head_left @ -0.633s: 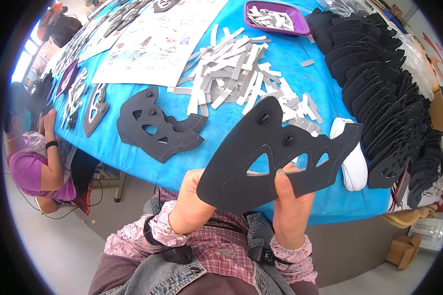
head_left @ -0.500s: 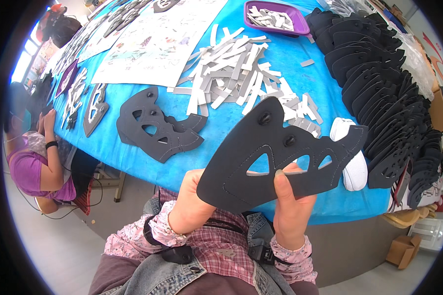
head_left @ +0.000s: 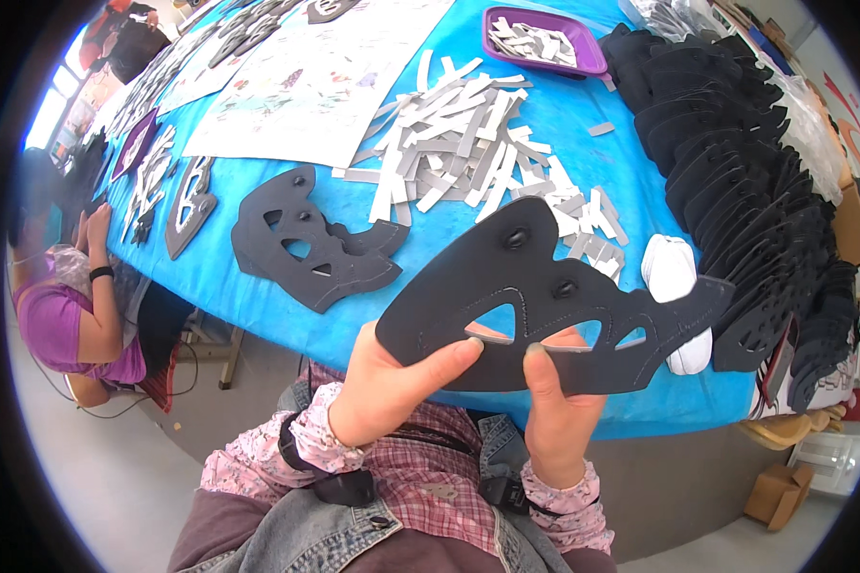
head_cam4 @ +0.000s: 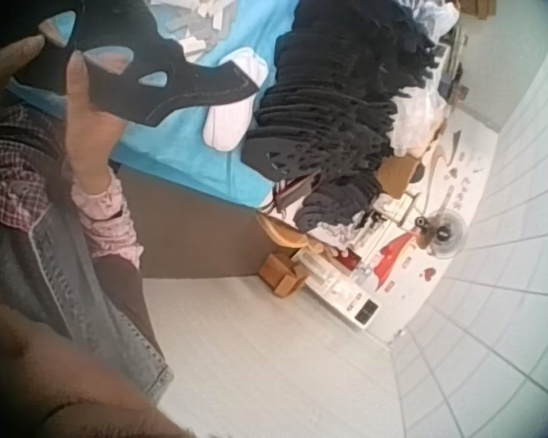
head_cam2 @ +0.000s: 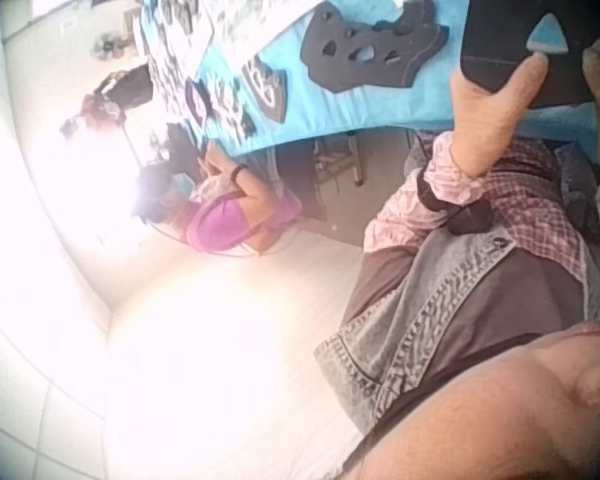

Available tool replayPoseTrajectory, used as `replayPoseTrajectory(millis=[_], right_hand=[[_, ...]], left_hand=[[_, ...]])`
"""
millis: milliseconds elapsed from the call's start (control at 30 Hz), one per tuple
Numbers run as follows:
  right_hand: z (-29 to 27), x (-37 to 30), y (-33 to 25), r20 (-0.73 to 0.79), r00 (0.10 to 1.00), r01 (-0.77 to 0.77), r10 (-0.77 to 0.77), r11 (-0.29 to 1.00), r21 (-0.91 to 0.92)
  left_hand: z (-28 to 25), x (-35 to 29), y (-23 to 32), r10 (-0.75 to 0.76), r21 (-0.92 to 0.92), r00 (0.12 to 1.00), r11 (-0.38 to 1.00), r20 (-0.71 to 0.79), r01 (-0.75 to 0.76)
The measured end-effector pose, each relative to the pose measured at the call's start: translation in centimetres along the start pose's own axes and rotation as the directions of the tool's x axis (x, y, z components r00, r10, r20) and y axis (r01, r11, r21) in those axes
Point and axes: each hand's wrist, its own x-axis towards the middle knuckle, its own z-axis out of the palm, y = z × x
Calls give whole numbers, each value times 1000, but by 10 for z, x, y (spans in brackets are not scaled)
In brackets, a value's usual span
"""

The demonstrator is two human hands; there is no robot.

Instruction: The person is sorting and organizing laser-cut black shoe upper components and white foam inserts at a factory workstation.

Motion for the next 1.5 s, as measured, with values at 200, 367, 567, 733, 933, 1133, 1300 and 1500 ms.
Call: replayPoseTrajectory(millis=[200, 367, 567, 733, 933, 1133, 1300, 1500], right_hand=[[-35, 3, -20, -240, 918, 159, -317, 846, -509], [-42, -9, -32, 331, 866, 420, -375, 187, -888], [-12, -16, -18, 480, 870, 492, -111, 193, -849], [0, -7, -20, 641, 765, 631, -58, 269, -728], [-4, 4, -17, 652, 758, 608, 5, 357, -709], [-12, 6, -14, 624, 781, 588, -31, 371, -718], [-73, 42, -35, 276, 886, 265, -372, -81, -961], [-112, 54, -34, 223, 918, 150, -329, -234, -961]], left_hand=[[-17, 7, 5, 75, 0, 996, 997, -55, -75], [-34, -1, 5, -210, -105, 879, 954, 428, 279], [-51, -16, 22, -228, -60, 879, 959, 419, 278], [-59, -8, 17, -221, 211, 956, 961, 194, 179], [-50, -2, -9, 262, 549, 964, 799, 45, -243], [-50, 3, -15, 367, 720, 922, 606, 124, -338], [-42, -4, -13, 483, 887, 860, 308, 164, -343], [-32, 0, -16, 247, 870, 902, 265, 355, -415]])
